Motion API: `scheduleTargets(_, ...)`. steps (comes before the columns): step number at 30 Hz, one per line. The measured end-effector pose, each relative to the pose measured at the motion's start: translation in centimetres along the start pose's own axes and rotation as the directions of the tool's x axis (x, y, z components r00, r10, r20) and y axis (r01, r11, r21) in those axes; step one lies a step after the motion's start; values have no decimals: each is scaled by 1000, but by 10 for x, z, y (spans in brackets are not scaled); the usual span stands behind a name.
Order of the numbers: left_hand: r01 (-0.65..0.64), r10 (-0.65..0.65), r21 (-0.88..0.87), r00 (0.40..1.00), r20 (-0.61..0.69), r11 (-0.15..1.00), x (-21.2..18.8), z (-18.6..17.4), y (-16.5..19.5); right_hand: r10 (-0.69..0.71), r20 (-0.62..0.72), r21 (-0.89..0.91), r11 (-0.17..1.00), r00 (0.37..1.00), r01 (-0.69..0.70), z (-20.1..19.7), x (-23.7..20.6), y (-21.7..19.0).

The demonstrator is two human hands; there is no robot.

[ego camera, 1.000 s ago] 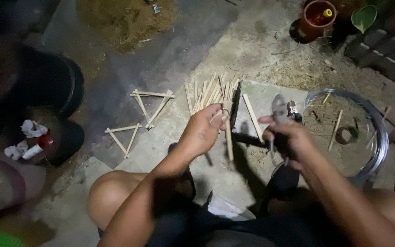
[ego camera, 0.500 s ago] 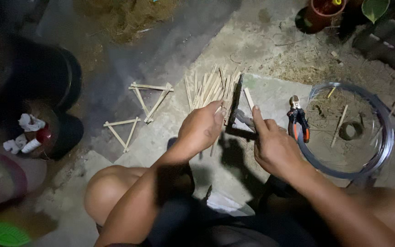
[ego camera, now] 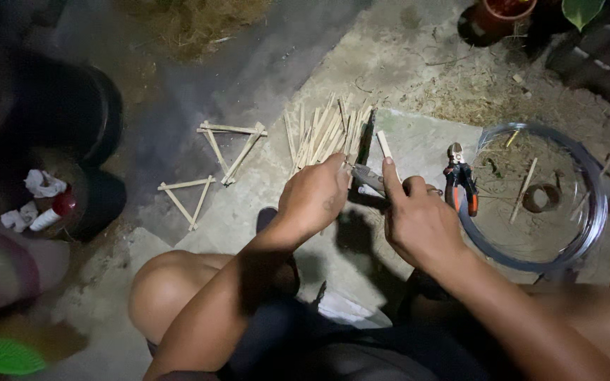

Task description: The person sits on the ground and cuts thin wooden sticks to length with pliers, then joins the sticks into small triangular frames, fitting the cut pieces together by hand and trimming them as needed. Cut sticks are stacked in a pile beside the work area.

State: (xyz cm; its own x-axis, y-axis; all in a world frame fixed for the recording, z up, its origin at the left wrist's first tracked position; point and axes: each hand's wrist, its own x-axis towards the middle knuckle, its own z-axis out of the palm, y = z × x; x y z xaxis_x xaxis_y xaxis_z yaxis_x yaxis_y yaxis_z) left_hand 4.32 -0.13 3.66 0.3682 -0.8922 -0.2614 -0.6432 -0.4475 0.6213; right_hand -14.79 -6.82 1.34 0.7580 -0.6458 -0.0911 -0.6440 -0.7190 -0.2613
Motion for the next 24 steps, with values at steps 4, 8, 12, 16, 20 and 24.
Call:
scheduleTargets(4, -10, 9, 21, 1000, 8, 1000, 1, 1, -1, -7, -23, -18, 1000, 1000, 6, 2, 0, 0)
scheduleTargets(8, 49, -51, 48, 998, 46, 998, 1, 4, -2, -45, -59, -80, 996, 997, 41, 4, 0, 1)
scheduleTargets(12, -126, 132, 81, 988, -76, 989, -3, 7, -4, -123, -97, -238, 966, 988, 97, 8, 0, 3)
scheduleTargets(16, -129, 137, 104, 989, -64, 986, -4, 12, -9, -112, -104, -153, 984, 988, 96, 14, 0, 6)
scheduleTargets(20, -133, 146, 179, 987, -62, 975, 2, 19, -16, -70, -48, -82, 994, 996, 66, 18, 1, 8)
scheduleTargets(24, -181, 202, 214, 976, -82, 960, 3, 24, -24, -14, 33, -14, 1000, 999, 14, 18, 2, 10)
